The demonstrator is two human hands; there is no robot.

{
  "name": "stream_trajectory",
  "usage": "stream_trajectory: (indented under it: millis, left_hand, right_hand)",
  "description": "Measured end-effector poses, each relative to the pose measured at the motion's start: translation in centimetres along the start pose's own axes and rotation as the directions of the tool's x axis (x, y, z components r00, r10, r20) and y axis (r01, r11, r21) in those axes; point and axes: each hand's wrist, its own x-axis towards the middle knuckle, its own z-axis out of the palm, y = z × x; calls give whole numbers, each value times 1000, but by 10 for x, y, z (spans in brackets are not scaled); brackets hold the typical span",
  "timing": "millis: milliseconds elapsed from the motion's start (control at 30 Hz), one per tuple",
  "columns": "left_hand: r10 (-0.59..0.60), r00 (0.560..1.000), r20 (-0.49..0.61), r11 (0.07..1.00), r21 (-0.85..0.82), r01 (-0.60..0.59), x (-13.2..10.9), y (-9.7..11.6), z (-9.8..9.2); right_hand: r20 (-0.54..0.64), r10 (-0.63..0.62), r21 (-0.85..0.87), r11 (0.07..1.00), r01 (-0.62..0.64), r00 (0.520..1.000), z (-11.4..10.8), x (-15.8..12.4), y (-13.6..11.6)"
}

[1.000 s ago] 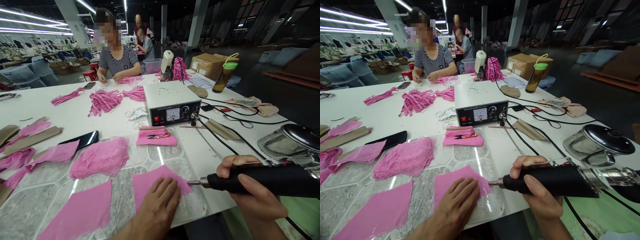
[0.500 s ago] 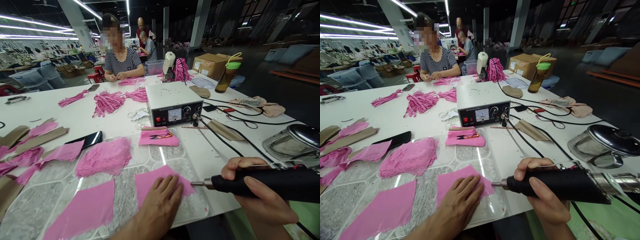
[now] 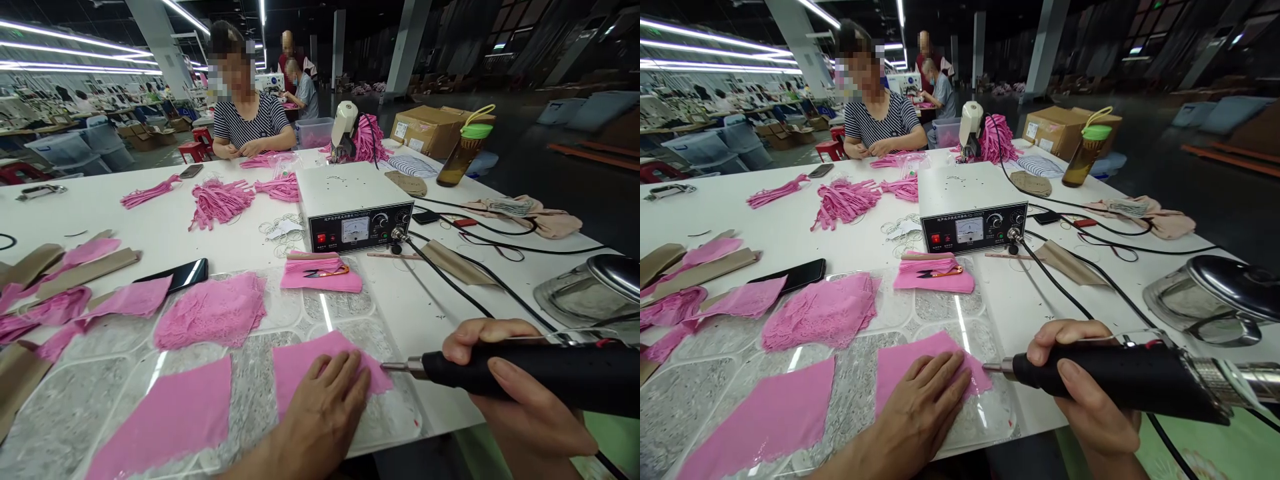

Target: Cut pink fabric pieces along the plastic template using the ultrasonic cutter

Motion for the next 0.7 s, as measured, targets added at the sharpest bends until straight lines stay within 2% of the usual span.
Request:
stream_trajectory:
  millis: [200,367,533,633,700]
  left_hand:
    - [-15,1000,-15,1000,4,15,1,0,-1]
    - [-34,999,-36,998,-55,32,1,-2,-9]
    - [-96,994,-50,983,-165,86,3,-19,-14]
    - [-182,983,32,947,-263,184,15,-39,-16]
    - [-189,975,114,934,-285,214,26,-52,-17]
  right_hand:
    - [0,10,-38,999,-10,1000,1,0,-3]
    - [11,-18,1,1000,18,1000,0,3,-2]
    - [-1,-3,99,995,3,1000,4,8,4]
    - [-18,13,114,993,-11,1000,11,9,7]
    - [-25,25,123,992,-22,999,15,8,9]
